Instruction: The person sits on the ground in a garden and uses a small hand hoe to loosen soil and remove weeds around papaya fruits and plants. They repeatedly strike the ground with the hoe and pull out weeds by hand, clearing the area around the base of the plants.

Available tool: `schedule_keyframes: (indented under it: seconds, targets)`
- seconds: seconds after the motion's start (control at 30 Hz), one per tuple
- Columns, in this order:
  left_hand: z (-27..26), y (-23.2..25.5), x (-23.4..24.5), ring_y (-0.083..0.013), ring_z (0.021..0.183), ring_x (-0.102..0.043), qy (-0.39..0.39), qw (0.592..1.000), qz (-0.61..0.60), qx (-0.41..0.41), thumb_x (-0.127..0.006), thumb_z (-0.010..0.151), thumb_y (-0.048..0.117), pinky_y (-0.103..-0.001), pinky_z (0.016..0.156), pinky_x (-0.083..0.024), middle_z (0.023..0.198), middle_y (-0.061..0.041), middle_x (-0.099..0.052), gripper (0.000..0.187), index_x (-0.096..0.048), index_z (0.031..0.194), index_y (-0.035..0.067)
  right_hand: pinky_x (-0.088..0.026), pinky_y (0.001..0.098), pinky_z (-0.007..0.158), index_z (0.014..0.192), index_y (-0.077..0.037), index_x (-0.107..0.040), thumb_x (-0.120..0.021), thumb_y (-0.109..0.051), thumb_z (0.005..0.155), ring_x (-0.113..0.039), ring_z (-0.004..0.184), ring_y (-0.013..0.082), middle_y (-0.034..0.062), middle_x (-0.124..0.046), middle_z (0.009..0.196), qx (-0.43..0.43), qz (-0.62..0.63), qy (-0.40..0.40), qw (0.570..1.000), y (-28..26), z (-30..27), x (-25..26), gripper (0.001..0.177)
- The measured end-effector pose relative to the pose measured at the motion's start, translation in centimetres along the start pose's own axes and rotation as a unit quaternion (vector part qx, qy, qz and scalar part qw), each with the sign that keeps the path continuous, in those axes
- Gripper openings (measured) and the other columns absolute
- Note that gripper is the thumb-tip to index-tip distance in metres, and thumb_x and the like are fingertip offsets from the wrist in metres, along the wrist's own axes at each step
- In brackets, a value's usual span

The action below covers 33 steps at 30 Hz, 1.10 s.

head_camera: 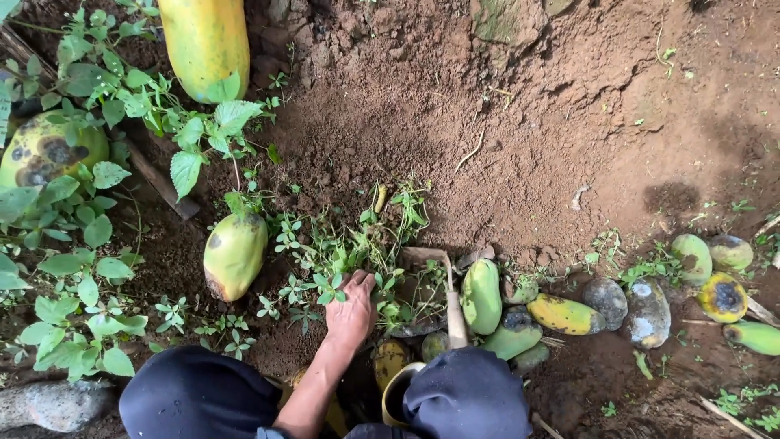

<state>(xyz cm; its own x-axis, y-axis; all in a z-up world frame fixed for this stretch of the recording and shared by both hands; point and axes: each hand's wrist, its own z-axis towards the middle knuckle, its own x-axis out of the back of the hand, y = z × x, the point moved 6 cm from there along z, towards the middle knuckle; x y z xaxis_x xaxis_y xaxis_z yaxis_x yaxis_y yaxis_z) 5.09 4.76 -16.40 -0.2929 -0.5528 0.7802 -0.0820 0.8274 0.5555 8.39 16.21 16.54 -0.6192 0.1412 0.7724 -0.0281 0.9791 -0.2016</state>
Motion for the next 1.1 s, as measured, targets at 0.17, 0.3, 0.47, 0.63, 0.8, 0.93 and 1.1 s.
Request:
schedule_keyframes:
  seconds: [0.17,0.3,0.47,0.63,0.8,0.93,1.1]
  targets:
    - [-1.2,-1.2,-1.5,-0.0177,0.113,-0.066,-0.032,0.993,-0.111,-0.002,-0.048,0.094,0.007,-0.027,0.096,-0.058,0.146,-0.010,-0.054,0.045,-0.041,0.138,-0.001,-0.049,0.0272,0.093,0.135,-0.011,-0.060,-0.060,-0.016,0.086,-0.070,0.101,0.0162,0.0059,-0.076,0.117,-0.260,0.521,0.276,0.765,12.4,2.7,-15.6,0.050]
    - [-2.7,0.4,1.9,-0.0075,0.080,-0.074,0.049,0.974,-0.223,0.001,-0.041,0.102,0.020,-0.019,0.055,-0.057,0.097,-0.001,-0.076,0.026,-0.065,0.112,0.017,-0.040,0.0285,0.053,0.118,-0.002,-0.051,-0.062,-0.015,0.096,-0.043,0.059,0.0134,0.0063,-0.048,0.079,-0.293,0.630,0.220,0.685,13.3,7.9,-10.8,0.027]
    - [-3.0,0.6,0.2,-0.0138,0.048,-0.061,0.109,0.986,0.071,-0.101,-0.046,0.106,0.027,-0.027,0.039,-0.049,0.088,-0.012,-0.073,0.033,-0.055,0.118,-0.003,-0.048,0.0398,0.101,0.157,-0.016,-0.023,-0.059,-0.038,0.092,-0.065,0.109,0.0257,0.0112,-0.062,0.132,-0.316,0.476,0.008,0.821,9.8,5.2,-11.7,0.078]
    - [-2.4,-1.3,-4.8,-0.0094,0.047,-0.058,0.028,0.977,0.205,-0.058,-0.039,0.105,0.037,-0.028,0.037,-0.046,0.083,-0.003,-0.068,0.040,-0.058,0.118,0.003,-0.057,0.0215,0.089,0.113,-0.034,-0.066,-0.077,-0.023,0.074,-0.071,0.112,0.0089,-0.0014,-0.075,0.122,0.003,0.261,0.030,0.965,7.7,1.6,-9.2,0.043]
    - [-4.0,3.8,1.1,-0.0355,0.122,-0.061,-0.034,0.711,0.672,-0.202,-0.042,0.107,0.012,-0.035,0.106,-0.055,0.125,-0.030,-0.060,0.038,-0.049,0.136,-0.011,-0.014,0.0539,0.128,0.160,-0.014,0.004,-0.094,-0.031,0.062,-0.019,0.153,0.0355,0.0133,-0.001,0.167,0.364,0.536,0.223,0.728,9.4,5.8,-8.0,0.139]
    - [-3.6,4.5,7.4,-0.0188,0.118,-0.066,0.044,0.986,-0.126,0.095,-0.058,0.094,0.029,-0.040,0.091,-0.055,0.122,0.000,-0.071,0.023,-0.070,0.114,0.027,-0.045,0.0245,0.040,0.115,0.004,-0.052,-0.066,-0.016,0.096,-0.054,0.048,0.0142,0.0094,-0.056,0.072,-0.106,0.479,0.236,0.839,14.1,13.8,-2.7,0.031]
    - [-2.4,2.5,5.3,-0.0227,0.138,-0.050,0.015,0.964,-0.221,0.145,-0.048,0.102,0.037,-0.047,0.107,-0.041,0.144,-0.005,-0.059,0.034,-0.064,0.129,0.024,-0.050,0.0285,0.039,0.120,0.007,-0.048,-0.067,-0.010,0.094,-0.055,0.049,0.0159,0.0094,-0.057,0.071,-0.099,0.482,0.174,0.853,9.7,14.3,0.7,0.036]
